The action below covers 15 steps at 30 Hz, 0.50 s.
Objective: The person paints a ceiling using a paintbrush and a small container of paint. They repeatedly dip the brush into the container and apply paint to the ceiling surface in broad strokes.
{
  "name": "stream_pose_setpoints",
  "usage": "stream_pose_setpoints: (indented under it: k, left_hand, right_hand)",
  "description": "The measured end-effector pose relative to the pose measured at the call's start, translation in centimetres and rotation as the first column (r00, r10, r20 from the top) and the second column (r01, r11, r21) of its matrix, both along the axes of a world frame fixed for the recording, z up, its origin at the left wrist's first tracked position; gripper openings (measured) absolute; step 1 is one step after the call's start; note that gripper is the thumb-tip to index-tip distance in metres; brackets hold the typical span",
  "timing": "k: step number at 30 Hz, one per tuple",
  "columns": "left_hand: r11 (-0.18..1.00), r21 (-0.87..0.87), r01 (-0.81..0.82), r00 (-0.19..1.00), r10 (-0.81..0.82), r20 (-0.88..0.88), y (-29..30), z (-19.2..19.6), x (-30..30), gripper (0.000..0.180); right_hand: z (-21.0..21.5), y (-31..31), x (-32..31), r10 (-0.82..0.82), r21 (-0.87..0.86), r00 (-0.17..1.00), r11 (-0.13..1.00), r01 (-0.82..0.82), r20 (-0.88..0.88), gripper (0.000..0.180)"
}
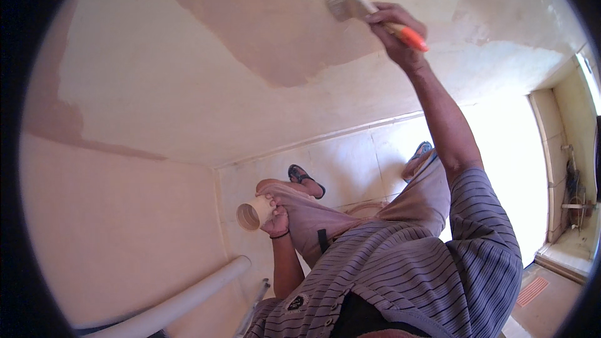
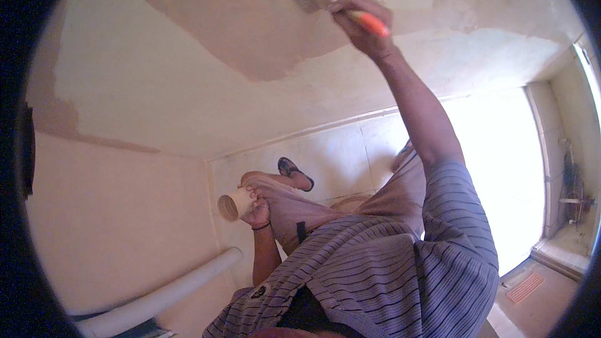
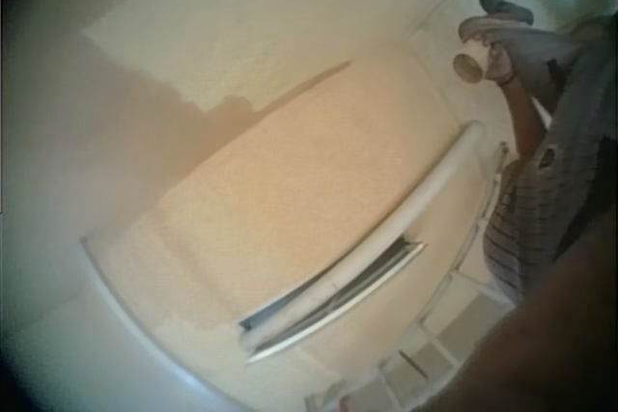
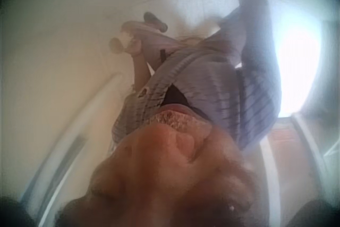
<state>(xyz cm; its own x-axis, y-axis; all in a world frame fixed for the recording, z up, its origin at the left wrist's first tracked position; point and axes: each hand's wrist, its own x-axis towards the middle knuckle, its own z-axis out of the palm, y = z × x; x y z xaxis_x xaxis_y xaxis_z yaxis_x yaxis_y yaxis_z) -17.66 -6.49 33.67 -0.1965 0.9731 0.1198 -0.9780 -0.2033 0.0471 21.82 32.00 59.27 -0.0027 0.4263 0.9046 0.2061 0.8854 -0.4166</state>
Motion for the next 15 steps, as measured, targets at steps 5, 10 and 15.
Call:
stream_pose_setpoints:
  k: [5,10,15]
  left_hand:
    - [1.0,0.002,-0.005,1.0,0.005,0.018,-0.1,-0.3,-0.2,0.062]
    - [1.0,0.015,-0.003,1.0,0.002,0.021,-0.2,-0.2,0.1,0.06]
    - [1.0,0.015,0.017,0.999,-0.017,0.049,0.0,-0.4,-0.1,0.059]
  right_hand:
    - [0.8,2.0,4.8,-0.209,-0.026,0.941,0.977,0.209,-0.265,0.015]
    - [2.7,0.0,5.3,-0.564,0.345,0.822,0.758,0.553,-0.078,0.024]
    - [0.3,-0.4,0.8,-0.748,0.552,0.571,0.65,0.523,0.339,0.026]
